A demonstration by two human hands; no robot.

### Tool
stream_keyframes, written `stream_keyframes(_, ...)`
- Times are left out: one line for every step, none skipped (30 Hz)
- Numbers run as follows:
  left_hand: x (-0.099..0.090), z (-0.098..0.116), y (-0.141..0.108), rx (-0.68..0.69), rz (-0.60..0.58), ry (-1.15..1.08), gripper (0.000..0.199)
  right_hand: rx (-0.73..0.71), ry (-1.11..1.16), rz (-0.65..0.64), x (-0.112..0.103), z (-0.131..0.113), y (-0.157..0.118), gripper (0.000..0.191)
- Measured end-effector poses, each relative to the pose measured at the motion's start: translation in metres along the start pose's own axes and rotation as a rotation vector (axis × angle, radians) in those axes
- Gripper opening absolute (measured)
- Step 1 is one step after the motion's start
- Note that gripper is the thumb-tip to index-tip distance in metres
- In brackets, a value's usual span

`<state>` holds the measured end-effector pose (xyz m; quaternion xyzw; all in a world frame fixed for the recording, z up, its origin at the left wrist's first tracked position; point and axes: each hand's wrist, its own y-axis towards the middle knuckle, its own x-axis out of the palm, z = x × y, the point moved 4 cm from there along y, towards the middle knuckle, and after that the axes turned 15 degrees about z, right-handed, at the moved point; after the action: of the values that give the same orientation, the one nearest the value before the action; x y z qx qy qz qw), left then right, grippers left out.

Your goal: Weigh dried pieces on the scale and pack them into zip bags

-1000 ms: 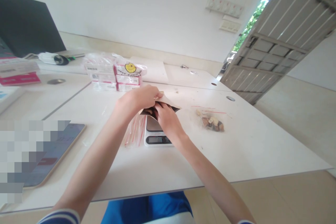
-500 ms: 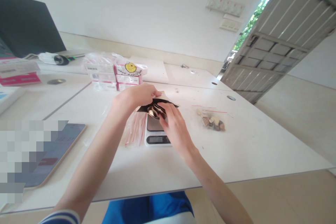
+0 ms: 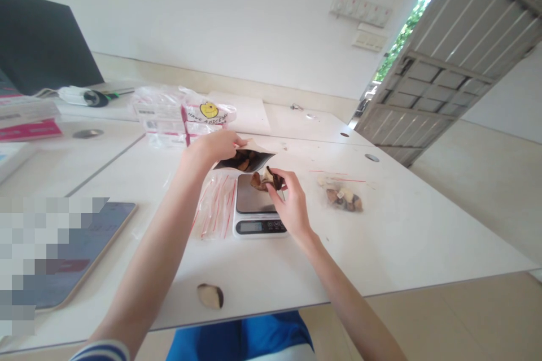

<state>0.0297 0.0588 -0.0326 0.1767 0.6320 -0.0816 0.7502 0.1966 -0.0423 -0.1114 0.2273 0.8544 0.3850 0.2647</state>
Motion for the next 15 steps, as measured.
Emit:
stream_keyframes(0.0,-0.002,0.001,-0.008,-0.001,0.004,0.062,0.023,0.01,0.003,-0.001,0.005,0.0,0.027)
stream_keyframes(0.001,-0.003,0.001,-0.018,-0.005,0.005,0.062,0.041,0.018,0.002,-0.003,0.009,-0.001,0.027)
stream_keyframes(0.0,-0.004,0.001,-0.028,-0.01,0.0,0.061,0.057,0.023,-0.005,-0.005,0.012,-0.001,0.027)
stream_keyframes(0.0,-0.004,0.001,-0.037,-0.015,-0.008,0.061,0.077,0.029,-0.015,-0.008,0.015,-0.001,0.027)
stream_keyframes(0.0,-0.004,0.0,-0.041,-0.022,-0.017,0.062,0.105,0.038,-0.023,-0.01,0.017,-0.001,0.027)
stream_keyframes(-0.001,-0.004,-0.001,-0.041,-0.028,-0.023,0.063,0.143,0.049,-0.025,-0.013,0.02,-0.001,0.027)
stream_keyframes(-0.002,-0.004,-0.001,-0.037,-0.032,-0.028,0.063,0.189,0.06,-0.026,-0.016,0.024,-0.001,0.027)
stream_keyframes(-0.002,-0.004,-0.002,-0.033,-0.035,-0.031,0.063,0.237,0.071,-0.027,-0.018,0.028,-0.002,0.027)
stream_keyframes(-0.003,-0.003,-0.002,-0.029,-0.039,-0.033,0.064,0.278,0.079,-0.029,-0.02,0.032,-0.002,0.027)
stream_keyframes(-0.003,-0.003,-0.003,-0.026,-0.043,-0.035,0.064,0.311,0.084,-0.035,-0.021,0.036,-0.003,0.027)
stream_keyframes(-0.003,-0.003,-0.003,-0.022,-0.049,-0.038,0.064,0.337,0.089,-0.044,-0.022,0.039,-0.003,0.027)
stream_keyframes(-0.003,-0.002,-0.003,-0.017,-0.055,-0.04,0.065,0.359,0.096,-0.056,-0.022,0.043,-0.004,0.027)
stream_keyframes(-0.003,-0.002,-0.002,-0.011,-0.061,-0.041,0.065,0.381,0.107,-0.069,-0.022,0.046,-0.005,0.028)
stream_keyframes(-0.003,-0.001,-0.002,-0.002,-0.068,-0.041,0.066,0.407,0.124,-0.082,-0.022,0.048,-0.007,0.029)
stream_keyframes(-0.002,-0.001,-0.002,0.004,-0.072,-0.04,0.067,0.436,0.142,-0.092,-0.022,0.05,-0.007,0.03)
